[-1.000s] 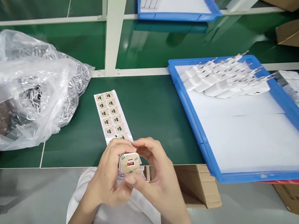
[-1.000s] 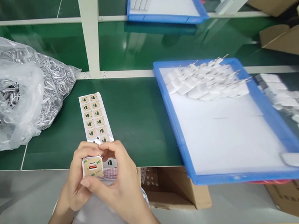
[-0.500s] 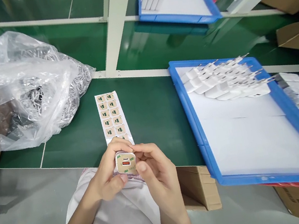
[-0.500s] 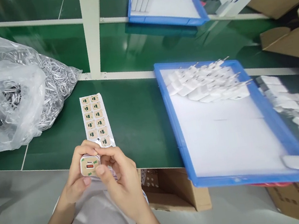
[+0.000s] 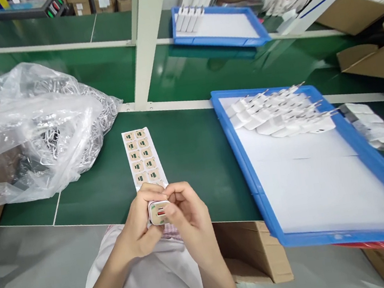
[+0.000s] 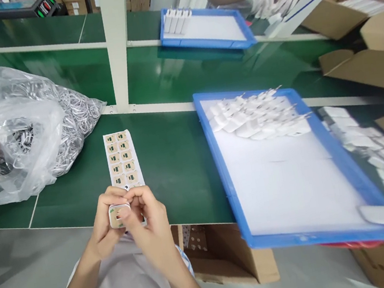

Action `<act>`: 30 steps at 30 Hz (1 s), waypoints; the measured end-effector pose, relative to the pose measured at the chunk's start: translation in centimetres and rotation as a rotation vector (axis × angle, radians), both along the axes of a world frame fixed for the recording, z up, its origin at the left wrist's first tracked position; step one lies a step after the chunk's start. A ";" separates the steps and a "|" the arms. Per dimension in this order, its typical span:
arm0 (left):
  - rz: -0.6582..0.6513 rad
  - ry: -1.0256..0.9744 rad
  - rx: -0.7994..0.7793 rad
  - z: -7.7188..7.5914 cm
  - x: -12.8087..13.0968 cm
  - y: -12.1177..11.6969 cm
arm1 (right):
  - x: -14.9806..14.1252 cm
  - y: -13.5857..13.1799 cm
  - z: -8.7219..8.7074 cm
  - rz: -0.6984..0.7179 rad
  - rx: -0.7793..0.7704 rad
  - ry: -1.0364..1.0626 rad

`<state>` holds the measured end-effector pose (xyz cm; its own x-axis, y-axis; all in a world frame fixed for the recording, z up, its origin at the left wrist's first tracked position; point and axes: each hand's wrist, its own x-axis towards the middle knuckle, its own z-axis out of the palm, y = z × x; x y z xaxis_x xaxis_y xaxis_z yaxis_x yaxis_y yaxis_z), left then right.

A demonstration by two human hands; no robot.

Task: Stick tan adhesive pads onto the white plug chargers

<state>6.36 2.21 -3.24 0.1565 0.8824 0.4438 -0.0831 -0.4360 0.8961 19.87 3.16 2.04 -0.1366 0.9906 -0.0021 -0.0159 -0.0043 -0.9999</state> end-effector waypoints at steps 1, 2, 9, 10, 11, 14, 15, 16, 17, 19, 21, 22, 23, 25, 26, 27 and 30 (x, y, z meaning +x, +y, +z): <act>0.016 0.030 0.025 0.0 0.0 0.0 | -0.2 0.1 0.0 -0.022 0.012 -0.047; 0.035 0.060 0.046 -0.1 0.1 0.1 | -0.3 0.1 0.0 -0.034 0.021 -0.084; 0.078 0.103 0.116 0.3 0.4 0.3 | 0.2 0.5 -0.4 0.042 -0.076 0.058; 0.067 0.089 0.097 0.4 0.4 0.2 | 0.3 0.5 -0.4 0.047 -0.090 0.095; 0.052 0.055 0.068 0.4 0.4 0.1 | 0.4 0.5 -0.5 0.051 -0.103 0.136; 0.009 -0.123 -0.074 0.6 0.5 -0.2 | 0.5 0.5 -0.5 0.068 -0.137 0.255; 0.006 -0.184 -0.125 0.6 0.6 -0.3 | 0.5 0.5 -0.5 0.074 -0.146 0.287; 0.007 -0.233 -0.171 0.7 0.7 -0.4 | 0.4 0.5 -0.6 0.079 -0.155 0.313; 0.009 -0.268 -0.211 0.8 0.8 -0.4 | 0.4 0.5 -0.7 0.081 -0.162 0.337; 0.021 -0.299 -0.261 1.1 0.9 -0.3 | 0.4 0.5 -1.0 0.064 -0.174 0.372; 0.052 -0.275 -0.269 1.3 0.9 -0.3 | 0.5 0.5 -1.5 0.009 -0.150 0.346; 0.075 -0.248 -0.264 1.4 1.0 -0.2 | 0.6 0.4 -1.7 -0.027 -0.117 0.299; 0.094 -0.214 -0.251 1.5 1.0 -0.2 | 0.7 0.3 -1.8 -0.062 -0.075 0.232; 0.127 -0.141 -0.194 1.5 1.1 -0.1 | 0.9 0.0 -2.0 -0.096 0.010 0.069; 0.136 -0.105 -0.149 1.5 1.2 0.0 | 1.0 -0.1 -2.0 -0.091 0.042 -0.010; 0.142 -0.069 -0.094 1.4 1.3 0.1 | 1.1 -0.2 -1.9 -0.068 0.060 -0.076; 0.146 0.009 0.044 1.2 1.6 0.4 | 1.0 -0.6 -1.7 0.042 0.053 -0.143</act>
